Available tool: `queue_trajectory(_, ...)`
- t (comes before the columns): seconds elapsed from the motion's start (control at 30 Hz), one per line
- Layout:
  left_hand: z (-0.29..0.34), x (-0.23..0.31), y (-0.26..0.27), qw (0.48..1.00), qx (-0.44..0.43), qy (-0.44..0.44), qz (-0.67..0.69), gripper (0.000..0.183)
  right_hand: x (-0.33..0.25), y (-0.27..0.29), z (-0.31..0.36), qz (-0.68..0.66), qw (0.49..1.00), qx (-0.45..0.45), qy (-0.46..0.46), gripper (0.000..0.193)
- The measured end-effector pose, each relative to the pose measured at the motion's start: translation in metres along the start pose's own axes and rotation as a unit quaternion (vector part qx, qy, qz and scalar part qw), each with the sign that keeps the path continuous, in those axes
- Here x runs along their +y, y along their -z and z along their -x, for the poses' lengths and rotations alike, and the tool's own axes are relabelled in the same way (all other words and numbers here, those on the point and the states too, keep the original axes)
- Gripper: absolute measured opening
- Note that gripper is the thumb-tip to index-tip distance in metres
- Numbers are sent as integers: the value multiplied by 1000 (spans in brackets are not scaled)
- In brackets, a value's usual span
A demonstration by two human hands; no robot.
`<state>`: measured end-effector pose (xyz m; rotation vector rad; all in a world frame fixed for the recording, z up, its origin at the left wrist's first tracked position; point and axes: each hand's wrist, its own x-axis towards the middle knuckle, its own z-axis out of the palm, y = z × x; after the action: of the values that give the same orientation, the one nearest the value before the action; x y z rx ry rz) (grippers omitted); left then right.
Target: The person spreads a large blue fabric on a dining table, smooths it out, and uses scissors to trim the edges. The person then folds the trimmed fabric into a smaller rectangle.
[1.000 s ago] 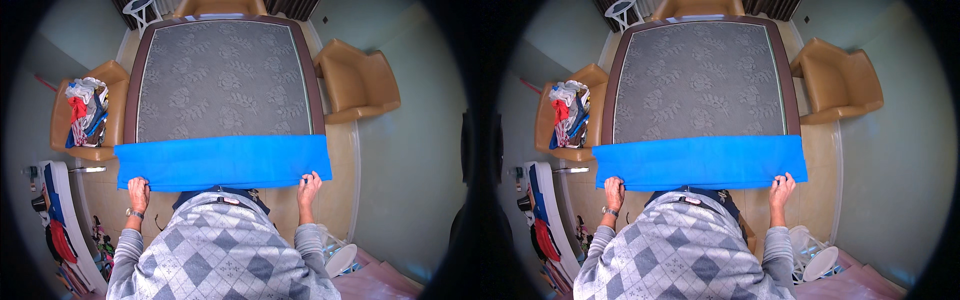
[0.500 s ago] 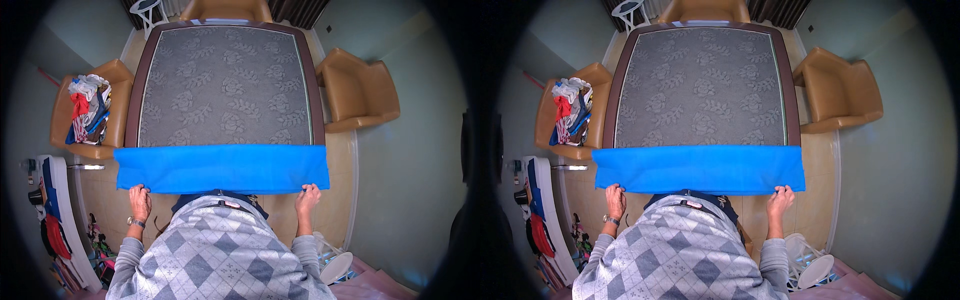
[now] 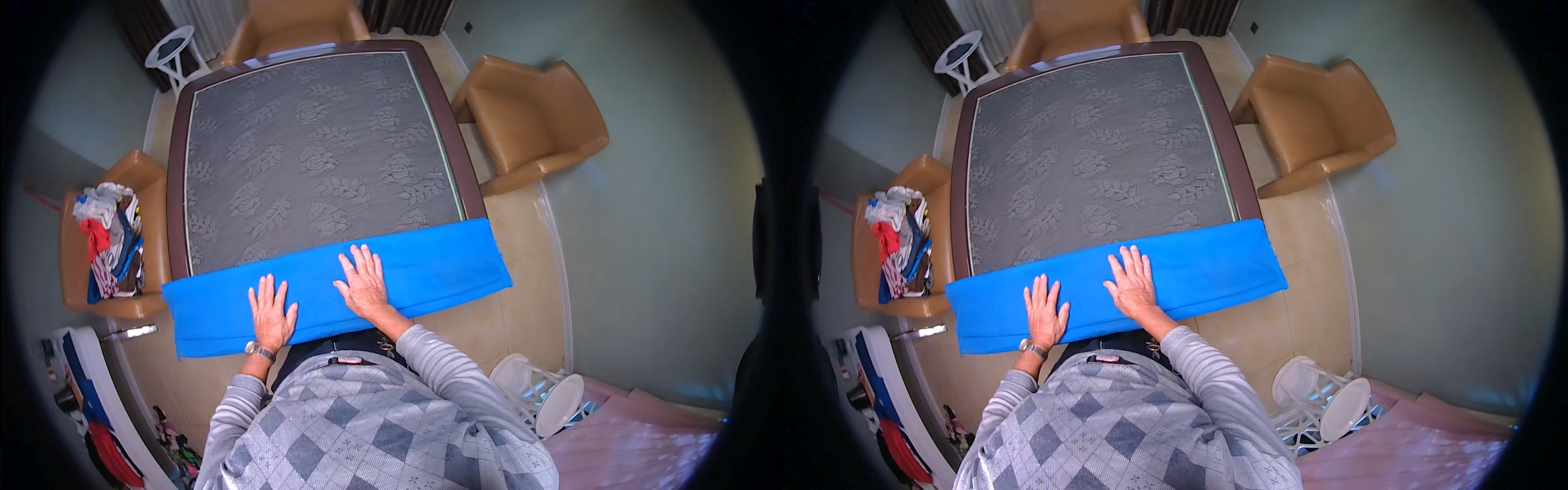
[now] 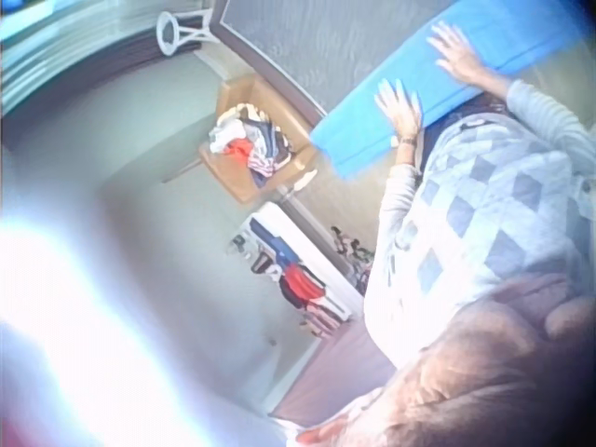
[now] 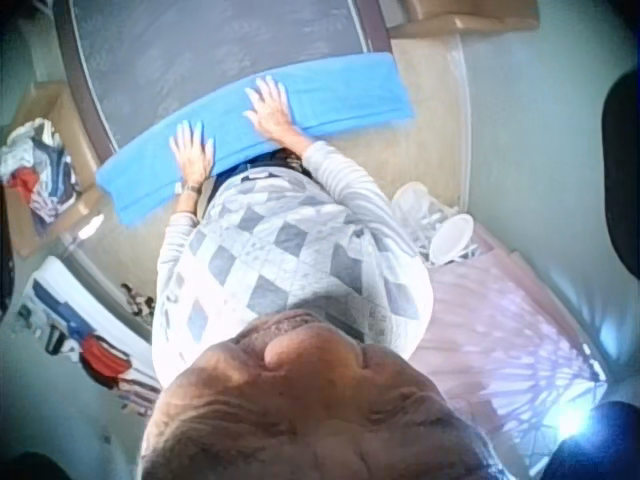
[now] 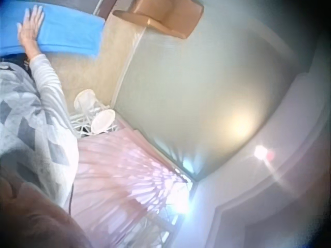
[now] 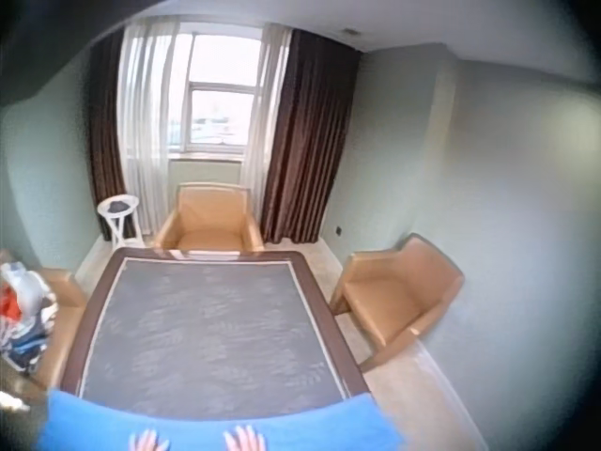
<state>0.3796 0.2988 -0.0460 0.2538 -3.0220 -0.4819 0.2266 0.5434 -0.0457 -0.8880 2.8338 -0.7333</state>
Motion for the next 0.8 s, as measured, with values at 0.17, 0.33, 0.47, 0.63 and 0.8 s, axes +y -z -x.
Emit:
queue_trajectory(0.17,23,-49,10,995,-20,70,-73,73,84,21,0,79,991,69,-82,66)
queue_trajectory(0.33,49,-124,16,977,3,160,-138,68,171,61,14,146,968,111,-172,66)
queue_trajectory(0.47,81,-187,18,932,33,261,-249,64,218,95,40,213,933,168,-239,71)
queue_trajectory(0.63,143,-234,22,812,254,509,-128,85,258,105,114,93,864,268,-417,93)
queue_trajectory(0.8,152,-197,15,535,215,691,436,99,231,120,130,-421,624,247,-610,84)
